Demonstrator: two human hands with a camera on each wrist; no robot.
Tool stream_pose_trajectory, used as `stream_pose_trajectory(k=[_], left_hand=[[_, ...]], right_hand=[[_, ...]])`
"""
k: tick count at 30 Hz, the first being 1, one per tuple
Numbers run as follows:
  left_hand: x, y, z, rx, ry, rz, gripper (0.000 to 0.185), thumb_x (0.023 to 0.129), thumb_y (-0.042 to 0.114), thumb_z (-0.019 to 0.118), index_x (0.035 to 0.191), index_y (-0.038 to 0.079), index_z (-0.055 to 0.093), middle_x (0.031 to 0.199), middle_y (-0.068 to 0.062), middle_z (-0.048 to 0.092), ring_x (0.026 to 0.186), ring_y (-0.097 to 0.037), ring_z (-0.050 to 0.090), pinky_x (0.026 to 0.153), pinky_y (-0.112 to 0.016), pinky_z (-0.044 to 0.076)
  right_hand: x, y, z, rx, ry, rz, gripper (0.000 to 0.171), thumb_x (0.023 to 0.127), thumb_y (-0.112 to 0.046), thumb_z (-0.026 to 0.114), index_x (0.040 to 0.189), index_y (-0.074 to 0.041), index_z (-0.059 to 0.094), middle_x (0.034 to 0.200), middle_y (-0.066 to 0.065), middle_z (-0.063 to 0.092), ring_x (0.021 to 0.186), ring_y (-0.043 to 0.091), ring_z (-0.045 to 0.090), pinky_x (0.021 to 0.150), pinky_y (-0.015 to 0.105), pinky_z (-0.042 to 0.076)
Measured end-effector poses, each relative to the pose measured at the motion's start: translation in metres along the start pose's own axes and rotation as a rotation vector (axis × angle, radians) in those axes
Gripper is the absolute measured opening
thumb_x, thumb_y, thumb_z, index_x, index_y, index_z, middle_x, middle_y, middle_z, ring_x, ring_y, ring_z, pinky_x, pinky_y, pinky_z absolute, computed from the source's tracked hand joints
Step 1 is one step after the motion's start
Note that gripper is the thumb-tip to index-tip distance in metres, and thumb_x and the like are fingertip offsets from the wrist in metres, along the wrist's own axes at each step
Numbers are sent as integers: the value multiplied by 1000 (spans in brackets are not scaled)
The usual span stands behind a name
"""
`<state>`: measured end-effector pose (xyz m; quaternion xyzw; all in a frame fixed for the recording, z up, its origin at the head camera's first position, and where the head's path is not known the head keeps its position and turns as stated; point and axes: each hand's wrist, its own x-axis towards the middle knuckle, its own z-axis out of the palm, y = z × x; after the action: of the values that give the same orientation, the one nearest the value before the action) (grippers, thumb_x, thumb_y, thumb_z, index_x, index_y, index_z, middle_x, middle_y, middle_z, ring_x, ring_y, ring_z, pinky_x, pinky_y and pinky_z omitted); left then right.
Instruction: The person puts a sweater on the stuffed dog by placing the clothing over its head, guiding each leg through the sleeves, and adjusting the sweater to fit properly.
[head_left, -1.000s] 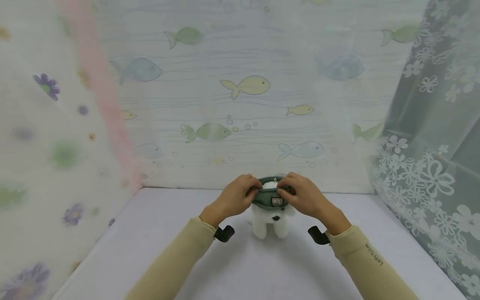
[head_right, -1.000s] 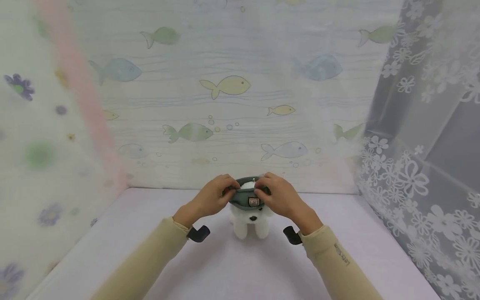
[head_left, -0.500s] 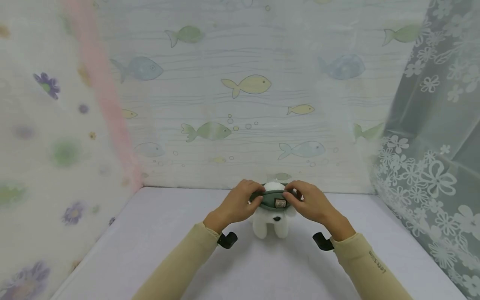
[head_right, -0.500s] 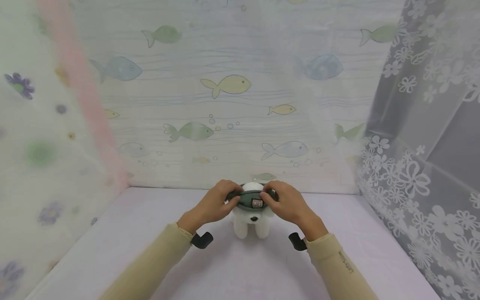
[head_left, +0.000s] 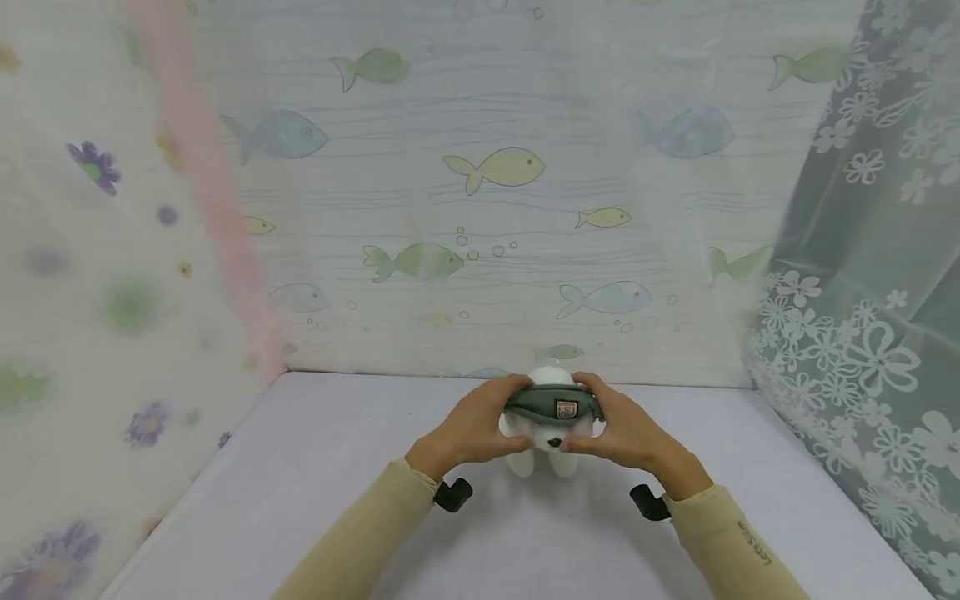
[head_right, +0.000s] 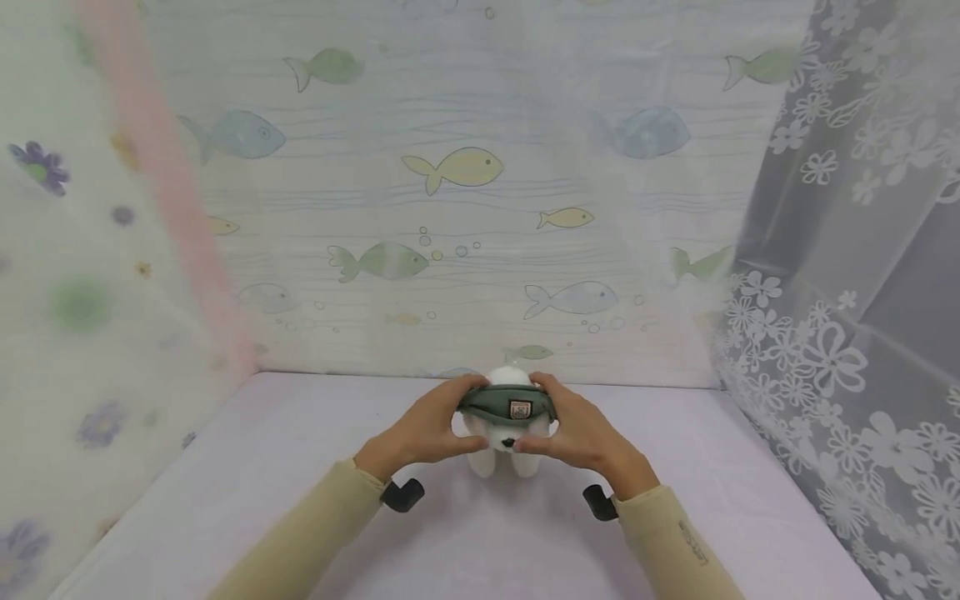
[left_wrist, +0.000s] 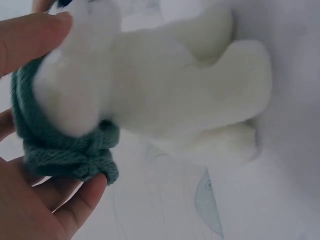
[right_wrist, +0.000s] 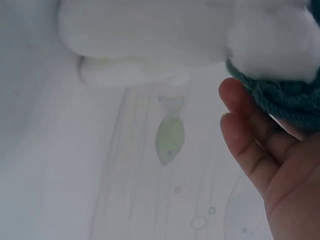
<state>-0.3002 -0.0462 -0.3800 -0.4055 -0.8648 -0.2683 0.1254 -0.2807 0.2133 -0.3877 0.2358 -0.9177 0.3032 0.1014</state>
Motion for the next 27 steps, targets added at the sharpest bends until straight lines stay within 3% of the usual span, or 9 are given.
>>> stream_pose_trajectory(k=[4, 10, 17, 27], left_hand=[[-3, 3, 10, 74, 42, 3, 85, 73, 32, 83, 140, 7, 37, 131, -6, 50, 116, -18, 51, 98, -36, 43], [-7, 0, 19, 98, 140, 6, 80, 75, 25, 84, 138, 8, 38, 127, -7, 52, 113, -20, 54, 95, -36, 45], [-11, -3, 16, 74, 209, 4, 72, 73, 21, 85, 132, 11, 45, 123, -6, 54, 112, -19, 54, 94, -35, 45], [-25, -3, 6, 52, 266, -1, 59, 71, 14, 85, 119, 14, 50, 119, -6, 54, 108, -20, 55, 90, -37, 48]], right_hand=[[0, 5, 8, 24, 22, -56, 99, 65, -66, 76, 144, -27, 30, 127, -4, 53, 114, 16, 52, 93, 46, 44], [2, 2, 14, 98, 61, -158, 95, 68, -55, 80, 144, -27, 31, 128, -7, 52, 115, 13, 51, 94, 44, 44], [8, -3, 18, 115, 111, -255, 92, 71, -43, 83, 145, -19, 34, 130, -3, 51, 116, 16, 51, 94, 44, 44], [12, -16, 30, 167, 119, -261, 81, 71, -44, 82, 135, -19, 39, 119, -6, 56, 109, 12, 55, 90, 40, 48]])
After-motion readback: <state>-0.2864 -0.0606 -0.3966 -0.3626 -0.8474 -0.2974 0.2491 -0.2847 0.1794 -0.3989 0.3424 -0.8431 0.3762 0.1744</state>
